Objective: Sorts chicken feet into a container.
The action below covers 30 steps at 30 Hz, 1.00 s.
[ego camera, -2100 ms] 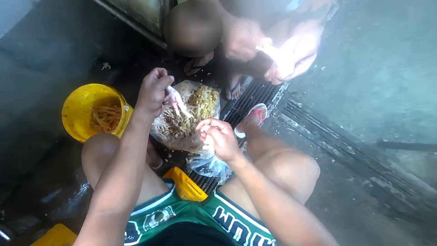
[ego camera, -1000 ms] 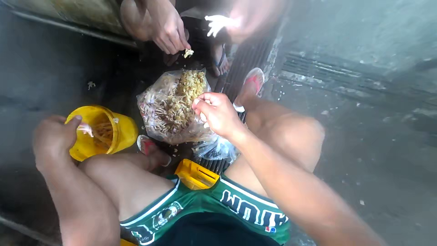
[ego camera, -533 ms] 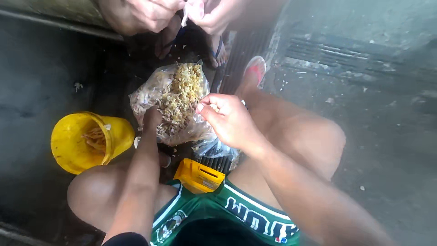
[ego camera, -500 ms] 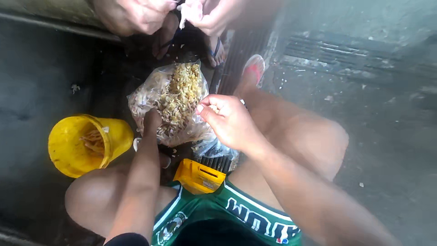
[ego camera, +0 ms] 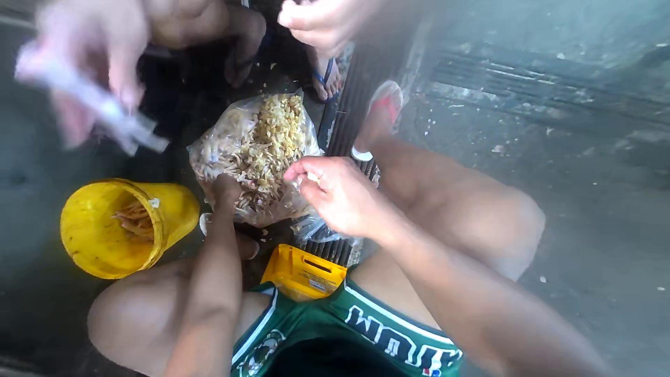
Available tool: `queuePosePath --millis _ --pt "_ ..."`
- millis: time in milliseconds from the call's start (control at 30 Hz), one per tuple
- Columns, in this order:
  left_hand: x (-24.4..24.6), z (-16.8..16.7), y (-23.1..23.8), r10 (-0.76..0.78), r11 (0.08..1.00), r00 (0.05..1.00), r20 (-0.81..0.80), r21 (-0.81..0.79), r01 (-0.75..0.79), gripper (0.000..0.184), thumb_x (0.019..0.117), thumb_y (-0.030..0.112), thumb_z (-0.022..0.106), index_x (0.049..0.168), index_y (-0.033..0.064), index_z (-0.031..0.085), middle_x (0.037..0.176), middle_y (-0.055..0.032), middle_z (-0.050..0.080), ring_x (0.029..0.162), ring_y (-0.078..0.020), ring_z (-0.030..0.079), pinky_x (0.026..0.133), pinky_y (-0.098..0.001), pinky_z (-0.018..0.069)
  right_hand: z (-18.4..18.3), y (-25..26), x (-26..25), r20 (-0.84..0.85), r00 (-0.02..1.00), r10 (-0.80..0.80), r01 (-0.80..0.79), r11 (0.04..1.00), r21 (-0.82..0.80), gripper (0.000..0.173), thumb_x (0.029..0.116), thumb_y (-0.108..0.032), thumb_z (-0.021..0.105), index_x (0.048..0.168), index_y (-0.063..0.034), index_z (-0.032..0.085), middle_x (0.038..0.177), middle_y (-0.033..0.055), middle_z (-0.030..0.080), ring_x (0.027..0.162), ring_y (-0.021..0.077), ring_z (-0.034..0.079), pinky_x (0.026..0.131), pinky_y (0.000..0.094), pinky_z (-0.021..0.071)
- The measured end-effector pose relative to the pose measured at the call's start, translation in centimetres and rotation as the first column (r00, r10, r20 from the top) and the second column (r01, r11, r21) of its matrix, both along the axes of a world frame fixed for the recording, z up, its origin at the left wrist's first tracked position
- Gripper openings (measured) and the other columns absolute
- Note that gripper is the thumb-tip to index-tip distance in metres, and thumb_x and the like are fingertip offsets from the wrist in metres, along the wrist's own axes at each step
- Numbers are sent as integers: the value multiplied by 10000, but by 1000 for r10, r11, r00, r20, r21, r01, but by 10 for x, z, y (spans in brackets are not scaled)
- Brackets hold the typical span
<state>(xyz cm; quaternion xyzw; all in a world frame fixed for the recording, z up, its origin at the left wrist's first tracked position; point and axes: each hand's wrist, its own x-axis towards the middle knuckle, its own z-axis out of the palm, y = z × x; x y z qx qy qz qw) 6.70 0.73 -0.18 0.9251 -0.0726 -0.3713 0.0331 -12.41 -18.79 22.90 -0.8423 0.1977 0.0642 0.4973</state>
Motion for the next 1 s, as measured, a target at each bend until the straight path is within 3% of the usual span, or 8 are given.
queuePosePath --millis 67,167,300,400,667,800,900,1000 --pt "-1 22 7 163 972 984 -77 -158 -174 316 1019 222 575 1112 -58 686 1088 -279 679 995 -412 670 886 -625 532 -2 4 0 -60 996 70 -71 997 -23 235 1023 -96 541 1145 -167 729 858 -10 687 705 111 638 641 366 565" --pt "-18 57 11 389 785 875 -288 -393 -479 254 1033 246 565 1150 41 658 833 -62 639 618 -139 569 590 -329 521 -10 9 1 -182 968 175 -186 981 -48 186 1035 -140 553 1115 -156 720 917 35 703 821 184 683 738 447 583" --pt "-39 116 -1 452 447 696 -557 -534 -718 173 1049 196 547 1093 53 634 780 -37 616 577 -119 558 536 -281 509 -22 17 5 -326 926 190 -223 973 -66 378 1064 -439 508 1068 -124 717 935 80 703 901 252 692 796 522 568" --pt "-61 168 -9 371 344 675 -638 -581 -738 171 1067 200 521 1077 70 632 765 -35 600 591 -123 556 550 -274 509 -25 25 9 -268 955 128 -120 992 46 548 1021 -585 514 1099 -78 708 973 131 700 939 294 685 840 559 551" --pt "-116 218 -16 132 414 900 -414 -802 -430 137 1024 93 596 1040 -28 657 732 -92 618 569 -153 558 535 -289 499 -22 41 8 -129 974 -187 214 943 256 510 1047 -535 500 943 -71 685 837 100 641 818 226 637 776 477 525" --pt "-94 253 -2 -164 715 977 -138 -698 22 193 1024 268 626 1040 106 730 815 14 695 667 -83 632 627 -270 544 -16 34 2 -165 985 -54 79 986 149 615 1101 -497 354 875 -9 652 800 137 616 816 274 637 778 505 522" --pt "-73 256 2 -133 735 990 42 -666 127 201 1020 317 644 1089 143 717 875 7 692 737 -109 645 689 -337 557 -15 31 0 -103 989 103 -87 984 153 597 1110 -466 342 803 -36 620 724 81 560 711 210 580 695 443 495" --pt "-57 229 3 -106 657 993 -54 -753 29 269 1044 320 600 1201 118 685 1008 -42 697 823 -153 663 732 -361 573 -19 34 1 -3 976 220 -217 964 153 557 1098 -475 383 827 -55 628 708 48 540 687 172 561 675 418 488"
